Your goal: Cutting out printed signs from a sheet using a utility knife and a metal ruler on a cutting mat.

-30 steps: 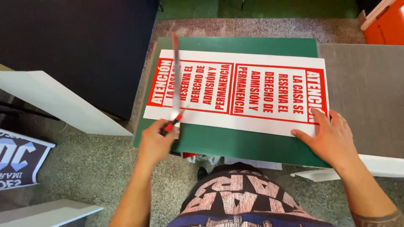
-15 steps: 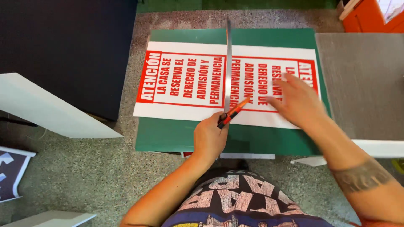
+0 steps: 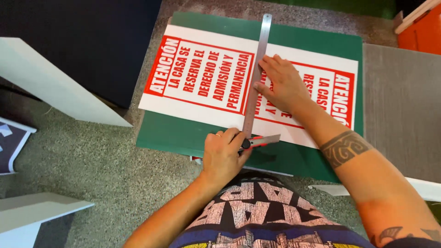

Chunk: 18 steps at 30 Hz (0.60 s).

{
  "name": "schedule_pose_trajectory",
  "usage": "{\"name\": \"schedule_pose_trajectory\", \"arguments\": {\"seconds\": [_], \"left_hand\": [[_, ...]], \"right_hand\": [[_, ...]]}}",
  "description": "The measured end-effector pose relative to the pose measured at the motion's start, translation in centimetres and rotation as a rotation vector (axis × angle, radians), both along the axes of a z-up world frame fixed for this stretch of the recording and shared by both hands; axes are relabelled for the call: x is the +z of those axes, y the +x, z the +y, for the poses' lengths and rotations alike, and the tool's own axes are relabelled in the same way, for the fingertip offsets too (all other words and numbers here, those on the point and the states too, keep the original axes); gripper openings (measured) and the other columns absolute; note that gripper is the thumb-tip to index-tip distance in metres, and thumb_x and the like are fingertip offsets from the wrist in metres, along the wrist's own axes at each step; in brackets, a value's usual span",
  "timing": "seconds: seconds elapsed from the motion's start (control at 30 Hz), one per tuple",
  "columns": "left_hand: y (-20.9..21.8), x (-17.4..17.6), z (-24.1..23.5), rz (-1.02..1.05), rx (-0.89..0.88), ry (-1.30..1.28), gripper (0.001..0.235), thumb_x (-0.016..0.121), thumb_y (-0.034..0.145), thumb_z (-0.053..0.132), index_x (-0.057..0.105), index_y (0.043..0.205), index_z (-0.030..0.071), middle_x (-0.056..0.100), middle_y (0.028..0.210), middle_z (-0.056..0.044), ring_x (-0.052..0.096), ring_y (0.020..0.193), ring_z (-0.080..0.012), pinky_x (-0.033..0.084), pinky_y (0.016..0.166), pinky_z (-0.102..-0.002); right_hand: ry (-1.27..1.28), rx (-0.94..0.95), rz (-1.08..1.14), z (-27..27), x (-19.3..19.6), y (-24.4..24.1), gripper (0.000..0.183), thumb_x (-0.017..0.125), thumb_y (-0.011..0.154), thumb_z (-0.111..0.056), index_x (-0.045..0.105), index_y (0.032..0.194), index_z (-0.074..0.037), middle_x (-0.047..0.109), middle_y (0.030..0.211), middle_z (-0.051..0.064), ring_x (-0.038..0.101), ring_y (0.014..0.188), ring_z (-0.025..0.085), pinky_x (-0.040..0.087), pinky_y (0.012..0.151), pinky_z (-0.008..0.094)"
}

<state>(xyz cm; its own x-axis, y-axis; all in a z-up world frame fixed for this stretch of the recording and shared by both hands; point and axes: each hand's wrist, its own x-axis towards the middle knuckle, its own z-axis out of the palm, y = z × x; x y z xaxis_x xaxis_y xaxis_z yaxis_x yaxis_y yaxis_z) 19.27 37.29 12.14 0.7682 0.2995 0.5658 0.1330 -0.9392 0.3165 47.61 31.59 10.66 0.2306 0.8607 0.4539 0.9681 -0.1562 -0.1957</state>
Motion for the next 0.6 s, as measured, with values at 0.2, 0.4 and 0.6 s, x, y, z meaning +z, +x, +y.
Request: {"name": "schedule_pose_trajectory", "arguments": {"seconds": [0.2, 0.4, 0.6], "left_hand": [[0.0, -0.3, 0.3, -0.023, -0.031, -0.046, 0.038, 0.086, 0.065, 0.029, 0.074, 0.098, 0.016, 0.065, 0.091, -0.002, 0.065, 0.073, -0.0276, 0.045, 0.061, -0.04], [0.0, -0.8, 0.5, -0.04, -0.025, -0.025, 0.036, 0.085, 0.069, 0.035, 0.073, 0.097, 0.018, 0.063, 0.089, 0.0, 0.064, 0.071, -0.026, 0.043, 0.059, -0.039], [-0.3, 0.5, 0.5, 0.127, -0.063, -0.044, 0.048, 0.09, 0.068, 0.032, 0.068, 0.107, 0.015, 0.06, 0.096, -0.006, 0.056, 0.068, -0.0299, 0.037, 0.056, -0.046]], "right_hand": [[-0.204, -0.094, 0.114, -0.2, 1.0, -0.6, 0.071, 0.053, 0.104, -0.056, 0.053, 0.153, -0.004, 0.05, 0.157, 0.019, 0.041, 0.148, 0.041, 0.024, 0.124, 0.051], [-0.254, -0.133, 0.211, 0.1, 1.5, -1.0, 0.074, 0.055, 0.101, -0.057, 0.05, 0.155, -0.005, 0.046, 0.161, 0.019, 0.037, 0.151, 0.04, 0.019, 0.126, 0.049], [-0.301, -0.112, 0.258, 0.3, 2.7, -1.5, 0.08, 0.047, 0.102, -0.057, 0.036, 0.159, -0.001, 0.033, 0.166, 0.02, 0.024, 0.154, 0.038, 0.015, 0.125, 0.053]]}}
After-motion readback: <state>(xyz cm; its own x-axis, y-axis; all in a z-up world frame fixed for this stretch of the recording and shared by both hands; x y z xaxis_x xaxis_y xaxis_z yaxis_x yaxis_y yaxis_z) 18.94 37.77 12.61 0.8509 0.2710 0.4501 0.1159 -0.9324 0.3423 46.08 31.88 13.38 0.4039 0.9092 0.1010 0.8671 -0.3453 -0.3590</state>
